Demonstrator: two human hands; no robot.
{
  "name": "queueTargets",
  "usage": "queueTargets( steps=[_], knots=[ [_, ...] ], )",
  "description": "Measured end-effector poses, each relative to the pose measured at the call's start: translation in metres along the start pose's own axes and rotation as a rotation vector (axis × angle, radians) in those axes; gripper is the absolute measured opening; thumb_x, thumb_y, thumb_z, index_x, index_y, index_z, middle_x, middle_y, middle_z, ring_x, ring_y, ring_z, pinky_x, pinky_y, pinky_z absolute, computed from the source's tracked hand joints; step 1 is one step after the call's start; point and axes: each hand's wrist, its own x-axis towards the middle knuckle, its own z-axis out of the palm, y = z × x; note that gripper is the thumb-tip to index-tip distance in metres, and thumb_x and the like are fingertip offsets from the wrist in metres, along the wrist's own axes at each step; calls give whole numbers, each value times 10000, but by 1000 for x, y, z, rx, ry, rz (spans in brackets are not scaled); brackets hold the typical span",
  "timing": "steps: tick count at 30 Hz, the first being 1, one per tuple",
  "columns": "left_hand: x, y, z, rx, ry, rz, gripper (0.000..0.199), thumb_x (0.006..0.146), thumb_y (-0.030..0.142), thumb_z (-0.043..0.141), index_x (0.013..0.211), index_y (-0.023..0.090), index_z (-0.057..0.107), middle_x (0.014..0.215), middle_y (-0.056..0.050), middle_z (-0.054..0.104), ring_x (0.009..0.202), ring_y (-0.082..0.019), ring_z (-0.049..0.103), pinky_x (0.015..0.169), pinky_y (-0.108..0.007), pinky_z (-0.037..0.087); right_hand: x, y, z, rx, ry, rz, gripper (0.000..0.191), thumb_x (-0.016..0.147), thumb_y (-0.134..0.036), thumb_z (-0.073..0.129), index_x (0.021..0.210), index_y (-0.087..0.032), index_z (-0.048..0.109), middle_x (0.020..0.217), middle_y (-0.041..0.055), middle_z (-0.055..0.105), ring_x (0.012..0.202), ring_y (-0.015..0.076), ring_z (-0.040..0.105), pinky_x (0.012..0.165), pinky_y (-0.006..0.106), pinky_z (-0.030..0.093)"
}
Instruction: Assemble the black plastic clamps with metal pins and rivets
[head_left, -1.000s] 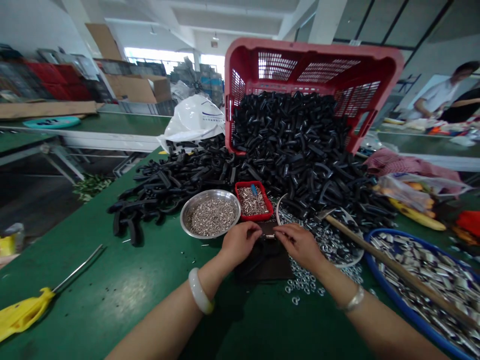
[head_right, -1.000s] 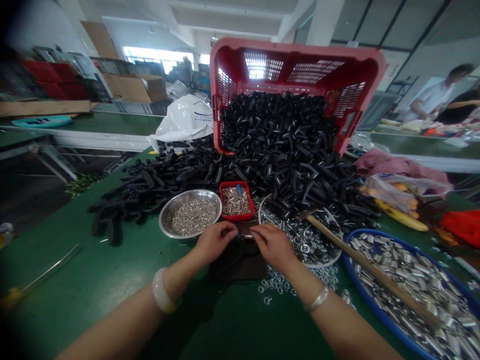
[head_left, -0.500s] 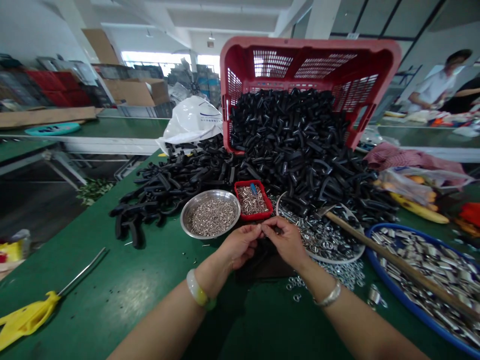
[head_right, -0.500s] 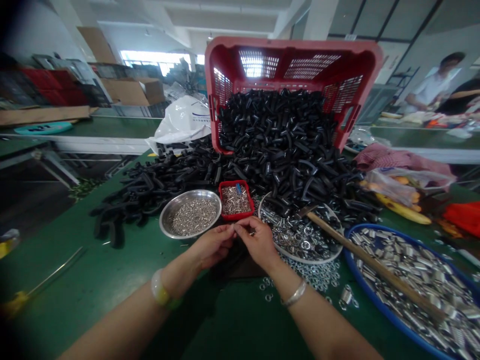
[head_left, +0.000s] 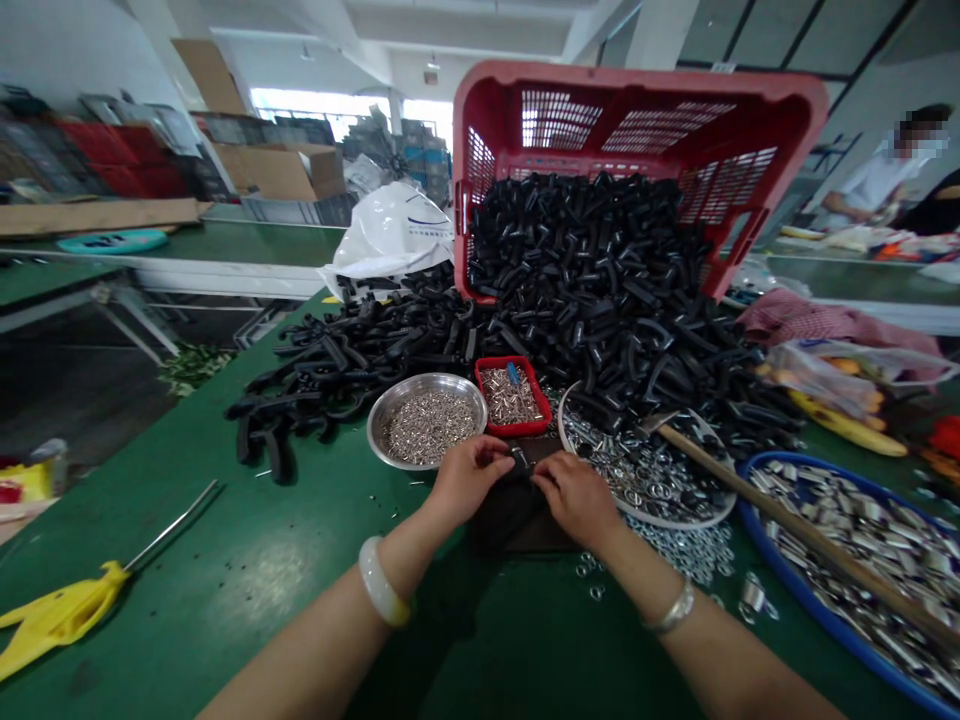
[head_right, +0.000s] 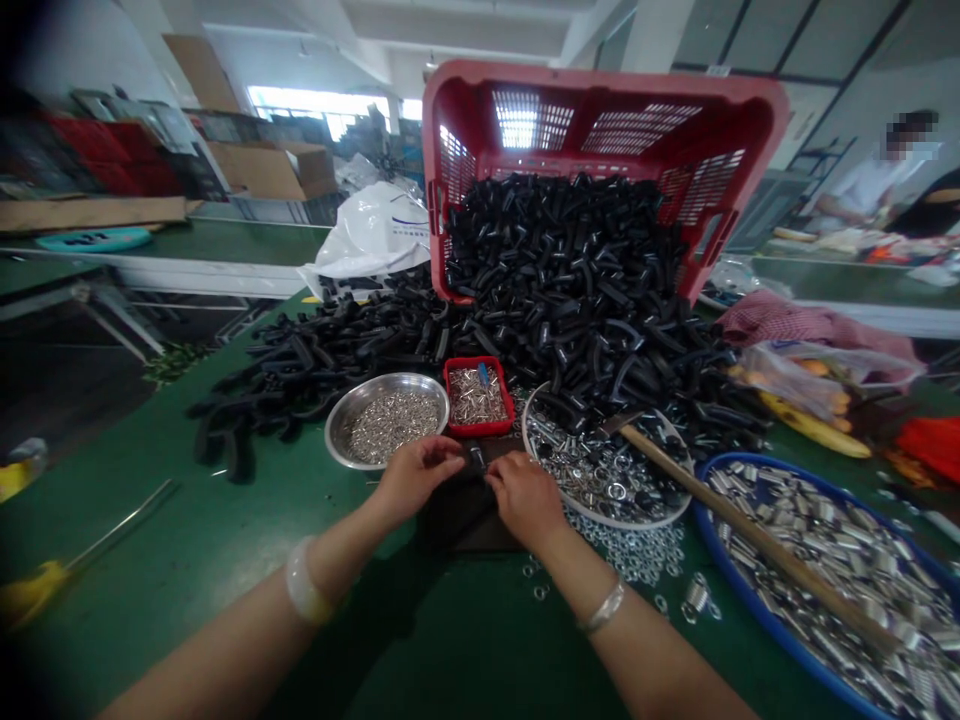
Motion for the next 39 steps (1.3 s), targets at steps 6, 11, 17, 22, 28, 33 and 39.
queueTargets(
  steps=[6,11,17,22,28,33,39],
  knots=[
    [-6,-9,-1,163,42,114,116,734,292,569,733,184,611,696,16,631,655,-124,566,648,-239,430,0,-5,3,-54,10,9,136,838,-206,442,814,-173,572,811,61,577,779,184,527,696,284,385],
    [-11,-8,-2,221,60,127,109,758,256,545,774,191,631,753,7,654,713,-136,584,696,-245,428,-1,-3,6,-37,21,-14,151,837,-165,419,833,-158,569,815,69,576,794,187,519,716,288,387],
    [-13,-9,-1,416,22,182,150,779,188,505,843,201,639,842,-11,663,779,-158,591,735,-261,431,-1,-10,5,-214,31,-69,168,824,-116,407,836,-141,572,811,101,571,811,211,507,709,306,392],
    [-15,-8,1,529,17,199,159,804,208,490,885,203,628,861,-12,654,795,-152,584,740,-252,431,2,-25,0,-429,7,-90,193,784,-49,408,795,-139,579,792,115,570,782,222,496,641,302,412],
    [-13,0,6,751,52,238,172,819,300,488,870,242,641,912,-2,599,805,-132,551,676,-229,431,-6,-11,5,-299,53,-174,195,791,-72,431,867,-121,603,834,100,582,832,216,506,725,323,450],
    [3,4,22,781,-29,326,165,824,257,483,881,242,638,928,1,580,843,-125,540,707,-224,434,-29,4,11,-81,112,-239,317,813,-100,404,1099,-113,539,1053,126,539,998,216,471,858,357,439],
    [12,0,27,751,-155,374,172,818,226,479,886,227,637,912,1,586,837,-119,554,744,-226,445,-40,10,15,-7,72,-223,384,827,-154,403,1203,-120,474,1127,144,513,1082,237,442,905,417,424]
  ],
)
